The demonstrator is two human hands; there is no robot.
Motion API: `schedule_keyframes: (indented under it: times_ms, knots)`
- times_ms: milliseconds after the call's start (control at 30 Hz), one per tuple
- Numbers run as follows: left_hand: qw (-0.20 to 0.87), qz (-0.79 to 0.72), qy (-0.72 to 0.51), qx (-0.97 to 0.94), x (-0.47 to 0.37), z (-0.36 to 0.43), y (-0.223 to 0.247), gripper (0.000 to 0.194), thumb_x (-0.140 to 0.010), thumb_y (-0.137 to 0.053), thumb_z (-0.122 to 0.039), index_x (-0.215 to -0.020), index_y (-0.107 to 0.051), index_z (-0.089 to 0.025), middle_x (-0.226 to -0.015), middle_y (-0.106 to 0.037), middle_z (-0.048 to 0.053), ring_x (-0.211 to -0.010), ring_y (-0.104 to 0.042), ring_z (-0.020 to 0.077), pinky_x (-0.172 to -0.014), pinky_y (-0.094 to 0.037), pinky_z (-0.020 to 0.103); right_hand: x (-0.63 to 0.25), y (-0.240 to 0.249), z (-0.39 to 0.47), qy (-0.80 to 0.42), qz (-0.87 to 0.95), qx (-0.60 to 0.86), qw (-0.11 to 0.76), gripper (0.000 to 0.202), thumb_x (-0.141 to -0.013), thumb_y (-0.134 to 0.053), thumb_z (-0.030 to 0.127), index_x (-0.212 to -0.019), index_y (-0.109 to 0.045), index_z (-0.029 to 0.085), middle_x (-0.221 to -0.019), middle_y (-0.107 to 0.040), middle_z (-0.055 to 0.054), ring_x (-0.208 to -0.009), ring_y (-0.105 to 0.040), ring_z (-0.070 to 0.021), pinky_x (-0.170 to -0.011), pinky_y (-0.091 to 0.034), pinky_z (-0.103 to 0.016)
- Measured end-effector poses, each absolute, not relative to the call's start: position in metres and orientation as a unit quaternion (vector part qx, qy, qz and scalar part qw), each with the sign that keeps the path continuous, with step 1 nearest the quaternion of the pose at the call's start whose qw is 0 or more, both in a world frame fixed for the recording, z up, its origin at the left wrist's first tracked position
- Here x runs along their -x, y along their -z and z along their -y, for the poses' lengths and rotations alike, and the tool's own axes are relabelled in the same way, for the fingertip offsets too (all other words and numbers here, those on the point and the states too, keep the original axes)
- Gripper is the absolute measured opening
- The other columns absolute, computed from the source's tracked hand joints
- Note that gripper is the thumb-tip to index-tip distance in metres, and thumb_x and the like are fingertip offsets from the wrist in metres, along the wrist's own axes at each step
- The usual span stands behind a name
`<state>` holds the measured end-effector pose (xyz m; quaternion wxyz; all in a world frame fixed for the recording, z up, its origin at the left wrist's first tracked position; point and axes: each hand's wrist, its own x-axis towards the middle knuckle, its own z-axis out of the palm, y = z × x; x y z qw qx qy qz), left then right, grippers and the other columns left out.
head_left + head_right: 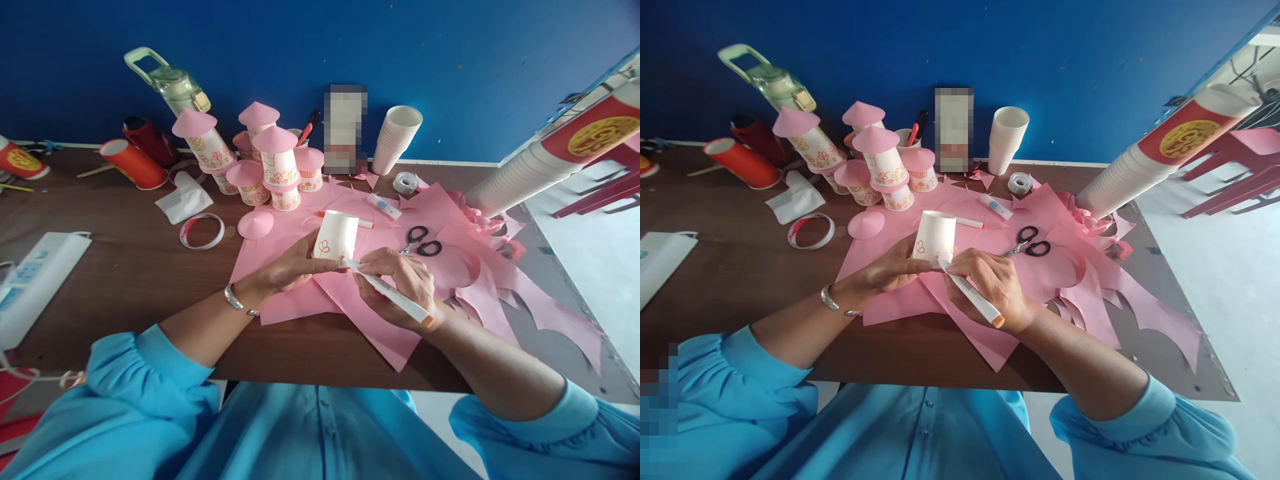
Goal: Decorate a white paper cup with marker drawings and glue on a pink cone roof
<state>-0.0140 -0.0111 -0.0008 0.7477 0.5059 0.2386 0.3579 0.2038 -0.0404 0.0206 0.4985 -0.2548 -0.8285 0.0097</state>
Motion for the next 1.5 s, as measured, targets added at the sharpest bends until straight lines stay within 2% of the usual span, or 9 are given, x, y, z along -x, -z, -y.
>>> schedule_keyframes:
  times_ms: [167, 367, 633, 833, 1133, 1267, 1500]
  knots:
    - [0.746, -0.233, -0.349, -0.518, 0.014, 0.012, -0.001, 0.042, -0.087, -0.088, -0.031, -0.125, -0.075, -0.024, -0.12, -0.077, 0.008, -0.116, -0.072, 0.0274, -0.102, -0.059, 0.044, -0.204, -0.021, 0.042, -0.026, 0.829, 0.25, 0.499, 0.023, -0.093, -0.07, 0.008, -0.104, -0.059, 0.025, -0.082, -0.077, 0.002, -0.072, -0.078, -0.0148, -0.059, -0.061, -0.023]
    - [0.75, -0.235, -0.336, -0.519, 0.016, 0.013, 0.001, 0.049, -0.088, -0.087, -0.033, -0.133, -0.07, -0.025, -0.122, -0.075, 0.008, -0.112, -0.071, 0.0241, -0.102, -0.056, 0.042, -0.202, -0.021, 0.041, -0.034, 0.827, 0.251, 0.501, 0.022, -0.094, -0.072, 0.009, -0.105, -0.06, 0.024, -0.083, -0.077, 0.001, -0.074, -0.08, -0.0145, -0.061, -0.062, -0.022]
    - [0.743, -0.247, -0.339, -0.522, 0.015, 0.014, -0.009, 0.041, -0.085, -0.09, -0.037, -0.118, -0.072, -0.021, -0.112, -0.073, 0.007, -0.108, -0.069, 0.0225, -0.1, -0.056, 0.04, -0.204, -0.022, 0.042, -0.012, 0.824, 0.278, 0.494, 0.021, -0.095, -0.07, 0.01, -0.104, -0.06, 0.025, -0.084, -0.077, 0.002, -0.07, -0.077, -0.0142, -0.059, -0.061, -0.023]
    - [0.75, -0.256, -0.337, -0.509, 0.014, 0.015, -0.011, 0.04, -0.083, -0.091, -0.038, -0.114, -0.074, -0.021, -0.108, -0.073, 0.006, -0.106, -0.069, 0.0225, -0.099, -0.057, 0.04, -0.204, -0.022, 0.042, -0.007, 0.821, 0.278, 0.498, 0.019, -0.095, -0.069, 0.012, -0.101, -0.059, 0.026, -0.081, -0.076, 0.002, -0.067, -0.076, -0.0143, -0.056, -0.06, -0.023]
    - [0.743, -0.237, -0.346, -0.522, 0.015, 0.011, -0.002, 0.032, -0.084, -0.09, -0.036, -0.11, -0.077, -0.022, -0.118, -0.074, 0.007, -0.114, -0.07, 0.0237, -0.098, -0.059, 0.037, -0.203, -0.022, 0.043, -0.009, 0.823, 0.275, 0.497, 0.02, -0.094, -0.068, 0.009, -0.101, -0.057, 0.024, -0.082, -0.075, 0.001, -0.068, -0.076, -0.0129, -0.058, -0.06, -0.021]
    - [0.745, -0.242, -0.343, -0.519, 0.015, 0.011, -0.003, 0.031, -0.085, -0.089, -0.031, -0.113, -0.077, -0.022, -0.114, -0.074, 0.005, -0.11, -0.07, 0.0212, -0.098, -0.059, 0.037, -0.204, -0.022, 0.043, -0.007, 0.823, 0.277, 0.497, 0.02, -0.094, -0.068, 0.009, -0.102, -0.058, 0.024, -0.082, -0.076, 0.001, -0.069, -0.076, -0.0133, -0.058, -0.06, -0.022]
    - [0.743, -0.252, -0.336, -0.521, 0.015, 0.014, -0.008, 0.036, -0.084, -0.09, -0.036, -0.112, -0.074, -0.02, -0.11, -0.073, 0.006, -0.106, -0.07, 0.0224, -0.098, -0.059, 0.04, -0.204, -0.023, 0.043, -0.002, 0.823, 0.279, 0.494, 0.021, -0.095, -0.069, 0.01, -0.103, -0.058, 0.025, -0.082, -0.076, 0.002, -0.07, -0.077, -0.0138, -0.059, -0.061, -0.023]
